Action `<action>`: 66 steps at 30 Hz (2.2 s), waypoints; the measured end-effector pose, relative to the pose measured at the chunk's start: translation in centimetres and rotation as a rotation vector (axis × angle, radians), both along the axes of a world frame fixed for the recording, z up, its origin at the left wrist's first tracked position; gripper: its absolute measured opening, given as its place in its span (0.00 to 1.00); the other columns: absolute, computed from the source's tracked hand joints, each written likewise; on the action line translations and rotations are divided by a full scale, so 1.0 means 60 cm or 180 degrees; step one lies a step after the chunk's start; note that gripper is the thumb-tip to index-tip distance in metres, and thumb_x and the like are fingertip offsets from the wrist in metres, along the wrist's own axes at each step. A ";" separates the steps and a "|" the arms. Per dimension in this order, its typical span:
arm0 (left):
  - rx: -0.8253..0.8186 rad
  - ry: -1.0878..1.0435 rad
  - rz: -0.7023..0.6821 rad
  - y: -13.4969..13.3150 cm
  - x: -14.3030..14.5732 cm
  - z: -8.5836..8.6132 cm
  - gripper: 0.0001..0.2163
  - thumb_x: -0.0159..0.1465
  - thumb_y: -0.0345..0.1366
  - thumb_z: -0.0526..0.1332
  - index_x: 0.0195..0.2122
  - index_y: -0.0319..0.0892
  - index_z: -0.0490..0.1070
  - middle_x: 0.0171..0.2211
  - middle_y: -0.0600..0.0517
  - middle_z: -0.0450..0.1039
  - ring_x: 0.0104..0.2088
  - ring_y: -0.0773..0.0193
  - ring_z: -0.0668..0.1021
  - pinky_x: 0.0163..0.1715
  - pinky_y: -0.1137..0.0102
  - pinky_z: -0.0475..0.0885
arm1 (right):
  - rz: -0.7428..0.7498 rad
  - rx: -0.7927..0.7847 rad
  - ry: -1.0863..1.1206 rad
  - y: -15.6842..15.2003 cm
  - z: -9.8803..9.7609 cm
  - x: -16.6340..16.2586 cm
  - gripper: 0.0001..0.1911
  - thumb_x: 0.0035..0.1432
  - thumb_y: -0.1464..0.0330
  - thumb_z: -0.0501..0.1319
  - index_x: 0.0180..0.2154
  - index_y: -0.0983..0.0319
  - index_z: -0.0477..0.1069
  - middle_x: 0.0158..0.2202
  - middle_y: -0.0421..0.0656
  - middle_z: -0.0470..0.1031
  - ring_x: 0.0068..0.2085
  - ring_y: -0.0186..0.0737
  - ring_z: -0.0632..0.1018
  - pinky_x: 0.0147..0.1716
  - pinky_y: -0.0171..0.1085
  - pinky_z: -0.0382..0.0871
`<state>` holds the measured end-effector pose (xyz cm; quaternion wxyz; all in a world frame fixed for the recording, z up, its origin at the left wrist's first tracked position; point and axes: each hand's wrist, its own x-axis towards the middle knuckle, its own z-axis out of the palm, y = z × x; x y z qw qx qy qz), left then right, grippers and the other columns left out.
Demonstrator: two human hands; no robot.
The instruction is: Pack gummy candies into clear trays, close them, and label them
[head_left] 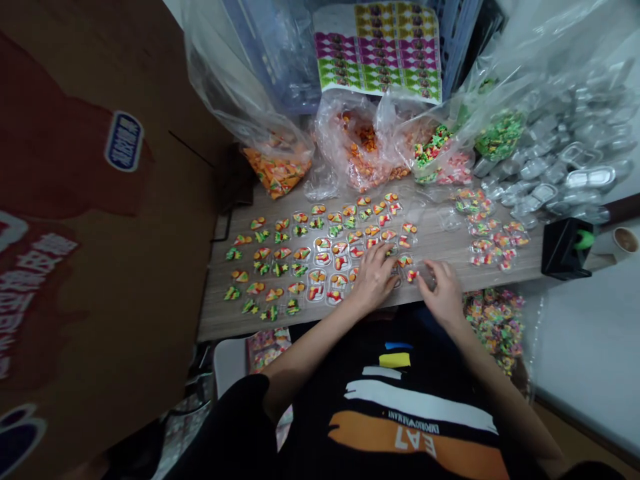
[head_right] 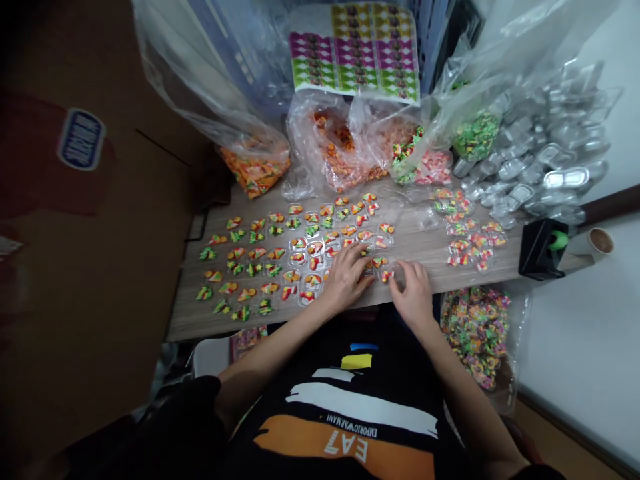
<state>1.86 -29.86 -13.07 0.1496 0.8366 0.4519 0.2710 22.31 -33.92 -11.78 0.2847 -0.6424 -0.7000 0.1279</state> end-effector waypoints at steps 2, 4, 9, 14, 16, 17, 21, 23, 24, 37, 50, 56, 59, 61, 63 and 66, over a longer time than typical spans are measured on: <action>0.0071 0.0081 0.0091 -0.001 0.008 -0.004 0.12 0.65 0.35 0.64 0.49 0.41 0.73 0.61 0.40 0.68 0.65 0.45 0.65 0.63 0.45 0.65 | -0.0012 0.0053 -0.0085 -0.001 -0.007 -0.028 0.16 0.65 0.64 0.58 0.52 0.61 0.71 0.45 0.50 0.74 0.48 0.50 0.73 0.50 0.47 0.69; 0.0138 0.0160 0.0106 0.000 0.020 -0.005 0.09 0.65 0.35 0.64 0.46 0.40 0.75 0.60 0.40 0.69 0.65 0.45 0.66 0.64 0.45 0.64 | -0.0041 0.0073 -0.0297 0.004 -0.013 -0.040 0.16 0.65 0.65 0.57 0.52 0.62 0.71 0.46 0.51 0.74 0.49 0.51 0.72 0.50 0.47 0.67; 0.0152 0.0270 0.0045 0.003 0.044 -0.004 0.07 0.66 0.34 0.63 0.44 0.40 0.76 0.61 0.42 0.69 0.65 0.44 0.66 0.65 0.44 0.62 | -0.0289 0.0088 -0.0671 0.007 -0.016 -0.018 0.16 0.65 0.65 0.57 0.51 0.64 0.72 0.46 0.52 0.74 0.47 0.52 0.71 0.49 0.48 0.66; 0.0089 0.0327 0.0009 -0.008 0.048 -0.003 0.06 0.66 0.34 0.62 0.43 0.41 0.76 0.64 0.42 0.66 0.67 0.45 0.64 0.67 0.41 0.57 | -0.0299 0.0248 -0.0661 -0.014 -0.018 -0.019 0.18 0.67 0.64 0.57 0.55 0.63 0.70 0.50 0.53 0.72 0.50 0.51 0.71 0.50 0.47 0.67; 0.0072 0.0356 0.0029 -0.011 0.048 -0.003 0.06 0.67 0.34 0.61 0.42 0.40 0.76 0.64 0.42 0.66 0.67 0.45 0.64 0.68 0.41 0.55 | -0.0263 0.0220 -0.0773 -0.020 -0.023 -0.026 0.20 0.68 0.64 0.55 0.57 0.62 0.70 0.51 0.53 0.72 0.50 0.51 0.71 0.49 0.47 0.66; 0.0070 0.0366 0.0038 -0.012 0.048 -0.003 0.07 0.67 0.34 0.60 0.43 0.39 0.76 0.64 0.42 0.66 0.67 0.45 0.64 0.68 0.42 0.55 | -0.0265 0.0206 -0.0856 -0.021 -0.026 -0.029 0.20 0.69 0.63 0.54 0.59 0.62 0.69 0.51 0.54 0.72 0.50 0.51 0.71 0.48 0.47 0.66; 0.0142 0.0438 -0.0143 -0.014 0.043 -0.002 0.15 0.70 0.33 0.55 0.55 0.38 0.72 0.67 0.41 0.63 0.70 0.46 0.60 0.69 0.42 0.53 | -0.0359 0.0231 -0.1260 -0.019 -0.036 -0.034 0.23 0.70 0.61 0.53 0.60 0.63 0.69 0.52 0.55 0.73 0.47 0.52 0.70 0.45 0.47 0.64; 0.0214 0.0579 -0.0442 -0.016 0.038 -0.002 0.19 0.71 0.31 0.52 0.62 0.38 0.67 0.68 0.42 0.61 0.72 0.47 0.56 0.69 0.40 0.50 | -0.0378 0.0270 -0.1396 -0.018 -0.041 -0.036 0.23 0.70 0.61 0.52 0.61 0.63 0.68 0.53 0.56 0.73 0.46 0.52 0.70 0.44 0.47 0.62; 0.0245 0.0670 -0.0596 -0.016 0.035 -0.001 0.20 0.71 0.31 0.51 0.64 0.38 0.65 0.69 0.42 0.61 0.73 0.47 0.53 0.69 0.39 0.48 | -0.0377 0.0287 -0.1422 -0.020 -0.044 -0.037 0.24 0.70 0.61 0.52 0.62 0.63 0.68 0.54 0.56 0.73 0.46 0.52 0.70 0.44 0.47 0.62; 0.0427 0.0870 -0.0942 -0.014 0.011 -0.001 0.19 0.71 0.31 0.53 0.61 0.33 0.67 0.65 0.37 0.66 0.71 0.43 0.57 0.68 0.35 0.46 | 0.0506 0.0312 -0.0972 -0.072 -0.064 -0.026 0.38 0.71 0.64 0.53 0.74 0.62 0.37 0.73 0.57 0.51 0.73 0.58 0.51 0.66 0.59 0.56; 0.0349 0.0876 -0.0909 -0.026 0.004 0.004 0.17 0.70 0.31 0.54 0.58 0.37 0.72 0.61 0.41 0.71 0.67 0.46 0.66 0.70 0.37 0.42 | 0.0568 0.0358 -0.0613 -0.083 -0.062 -0.028 0.33 0.70 0.72 0.51 0.73 0.61 0.45 0.70 0.55 0.59 0.72 0.55 0.57 0.65 0.61 0.62; 0.0319 0.0912 -0.0933 -0.020 0.008 0.005 0.20 0.72 0.34 0.53 0.64 0.38 0.65 0.66 0.42 0.65 0.71 0.47 0.59 0.70 0.38 0.45 | 0.0692 0.0453 -0.0693 -0.079 -0.066 -0.012 0.34 0.70 0.73 0.51 0.73 0.62 0.43 0.71 0.55 0.57 0.72 0.53 0.55 0.66 0.58 0.62; 0.0206 0.1146 -0.1103 -0.017 0.012 0.005 0.23 0.72 0.37 0.52 0.67 0.36 0.62 0.69 0.41 0.59 0.72 0.48 0.54 0.70 0.38 0.45 | 0.0698 0.0383 -0.0844 -0.080 -0.070 -0.002 0.34 0.71 0.71 0.51 0.73 0.63 0.43 0.70 0.56 0.58 0.72 0.53 0.56 0.67 0.59 0.59; 0.0207 0.1244 -0.1181 -0.015 0.016 0.005 0.23 0.72 0.35 0.52 0.67 0.34 0.61 0.69 0.40 0.59 0.72 0.48 0.54 0.70 0.39 0.43 | 0.0690 0.0340 -0.0944 -0.081 -0.072 0.001 0.34 0.71 0.70 0.51 0.73 0.64 0.44 0.70 0.56 0.58 0.72 0.53 0.56 0.67 0.60 0.57; 0.0243 0.1232 -0.1213 -0.011 0.019 0.006 0.22 0.71 0.34 0.52 0.65 0.34 0.64 0.68 0.40 0.61 0.72 0.48 0.55 0.70 0.39 0.43 | 0.0657 0.0327 -0.0998 -0.081 -0.071 -0.002 0.33 0.71 0.69 0.50 0.73 0.64 0.46 0.69 0.57 0.60 0.72 0.53 0.58 0.66 0.59 0.57; 0.0240 0.1069 -0.1207 0.000 0.027 0.013 0.20 0.71 0.34 0.53 0.62 0.35 0.68 0.64 0.40 0.68 0.71 0.46 0.58 0.69 0.38 0.44 | 0.0437 0.0367 -0.1028 -0.072 -0.063 -0.018 0.29 0.70 0.67 0.52 0.70 0.63 0.54 0.66 0.55 0.66 0.68 0.54 0.64 0.63 0.57 0.60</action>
